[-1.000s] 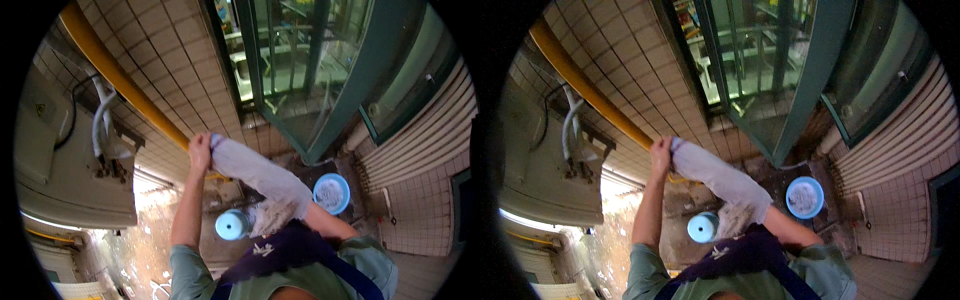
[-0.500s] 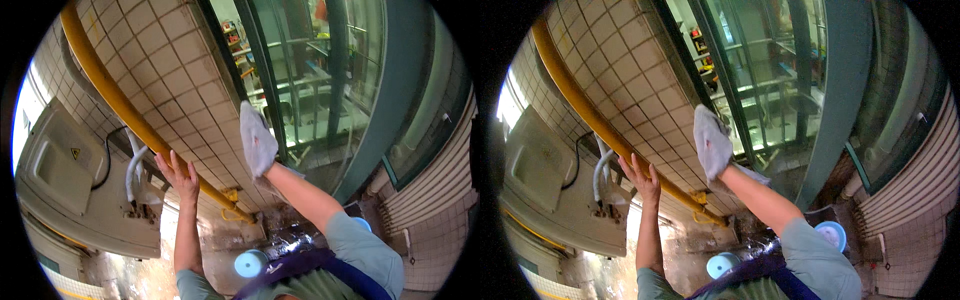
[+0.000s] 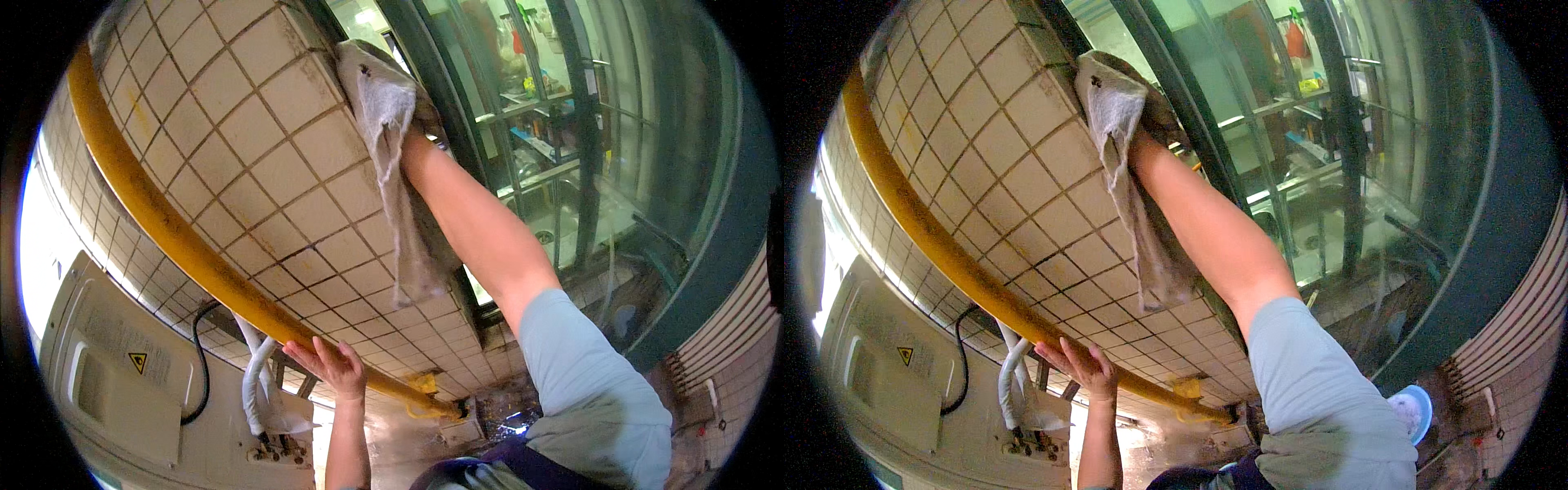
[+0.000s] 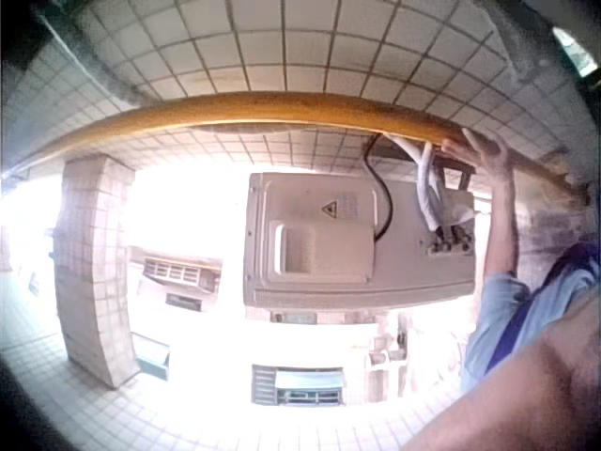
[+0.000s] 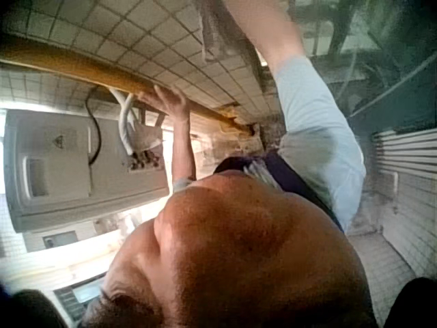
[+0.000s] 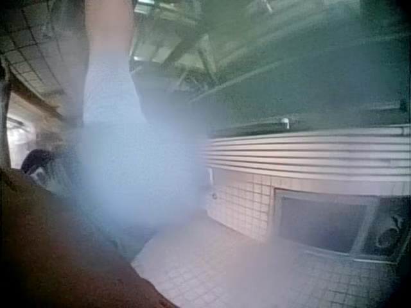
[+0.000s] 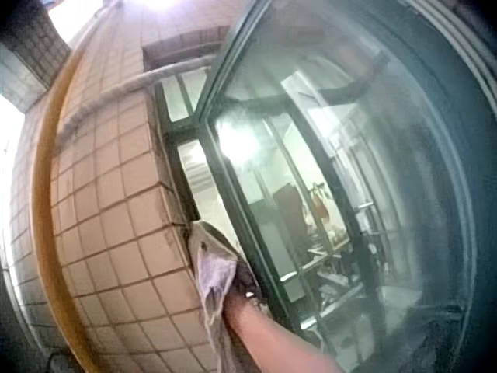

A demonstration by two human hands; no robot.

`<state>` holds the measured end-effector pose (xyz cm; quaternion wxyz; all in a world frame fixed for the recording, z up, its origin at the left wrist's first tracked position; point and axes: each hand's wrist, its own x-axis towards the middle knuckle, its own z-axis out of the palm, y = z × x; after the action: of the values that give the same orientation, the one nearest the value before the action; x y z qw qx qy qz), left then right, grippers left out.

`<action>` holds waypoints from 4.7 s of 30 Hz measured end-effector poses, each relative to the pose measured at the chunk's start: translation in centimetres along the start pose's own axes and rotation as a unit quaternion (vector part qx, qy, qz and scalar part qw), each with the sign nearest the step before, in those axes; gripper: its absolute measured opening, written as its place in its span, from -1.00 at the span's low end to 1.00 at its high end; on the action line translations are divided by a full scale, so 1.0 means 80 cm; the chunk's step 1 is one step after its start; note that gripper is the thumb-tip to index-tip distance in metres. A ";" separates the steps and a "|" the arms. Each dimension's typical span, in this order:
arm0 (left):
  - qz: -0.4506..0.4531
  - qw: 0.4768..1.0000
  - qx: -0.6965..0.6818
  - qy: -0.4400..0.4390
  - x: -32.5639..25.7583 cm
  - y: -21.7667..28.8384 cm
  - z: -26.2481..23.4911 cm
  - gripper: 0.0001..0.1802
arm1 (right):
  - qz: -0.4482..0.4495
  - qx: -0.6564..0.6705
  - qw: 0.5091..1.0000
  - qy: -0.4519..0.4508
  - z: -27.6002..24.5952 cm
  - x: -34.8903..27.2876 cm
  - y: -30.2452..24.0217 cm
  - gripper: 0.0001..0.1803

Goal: The person wipes the top and vertical sides of a window frame by hand and with a cloth. They then wash the cloth in a bucket of water and return to wipe the frame again.

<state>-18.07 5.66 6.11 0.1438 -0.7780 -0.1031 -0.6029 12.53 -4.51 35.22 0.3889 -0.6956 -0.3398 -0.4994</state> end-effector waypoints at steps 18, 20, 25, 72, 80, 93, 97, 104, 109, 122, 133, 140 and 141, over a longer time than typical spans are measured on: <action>0.012 0.999 -0.041 -0.009 0.002 -0.002 0.000 -0.17 | 0.153 0.731 0.665 -0.001 0.021 -0.007 0.018 -0.54; 0.014 0.999 -0.046 0.002 0.002 0.002 0.003 -0.15 | 0.120 0.793 0.596 -0.040 0.056 0.071 0.045 -0.53; -0.006 0.999 -0.031 -0.026 -0.005 0.005 0.009 -0.02 | -0.154 0.545 0.814 0.129 0.065 0.252 0.034 -0.63; -0.052 0.998 0.033 -0.032 -0.009 0.008 0.003 -0.38 | 0.005 0.215 0.966 0.143 -0.018 0.347 -0.018 -0.74; -0.051 0.996 0.047 -0.047 -0.016 0.002 0.002 -0.42 | 0.001 0.226 0.955 0.192 0.002 0.333 -0.007 -0.74; -0.050 0.995 0.077 -0.044 0.001 0.016 0.001 -0.44 | -0.075 0.224 0.962 0.138 -0.013 0.319 -0.017 -0.74; -0.035 0.997 0.058 -0.024 0.001 0.013 0.002 -0.43 | -0.074 0.224 0.965 0.112 -0.023 0.328 -0.023 -0.74; -0.058 0.996 0.048 -0.041 0.000 0.015 -0.001 -0.38 | -0.036 0.226 0.965 0.130 -0.021 0.306 0.000 -0.74; -0.041 0.996 0.055 -0.052 -0.012 0.003 0.005 -0.39 | 0.009 0.199 0.966 0.162 -0.010 0.300 -0.006 -0.74; -0.043 0.992 0.107 -0.052 -0.002 0.010 0.000 -0.44 | -0.015 0.158 0.977 0.140 -0.012 0.319 -0.022 -0.74; -0.040 0.996 0.050 -0.064 -0.009 0.005 -0.002 -0.39 | 0.105 0.199 0.961 0.160 -0.036 0.306 -0.022 -0.76; -0.033 0.997 0.040 -0.056 -0.006 0.007 0.002 -0.46 | 0.000 0.160 0.973 0.166 -0.031 0.304 -0.009 -0.85; -0.034 0.997 0.052 -0.045 -0.006 0.004 0.003 -0.48 | -0.073 0.100 0.980 0.158 -0.035 0.297 -0.018 -0.88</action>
<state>-17.87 5.46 5.55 0.1591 -0.7919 -0.1667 -0.5655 16.55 -4.29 58.88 0.4678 -0.5390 -0.3721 -0.5934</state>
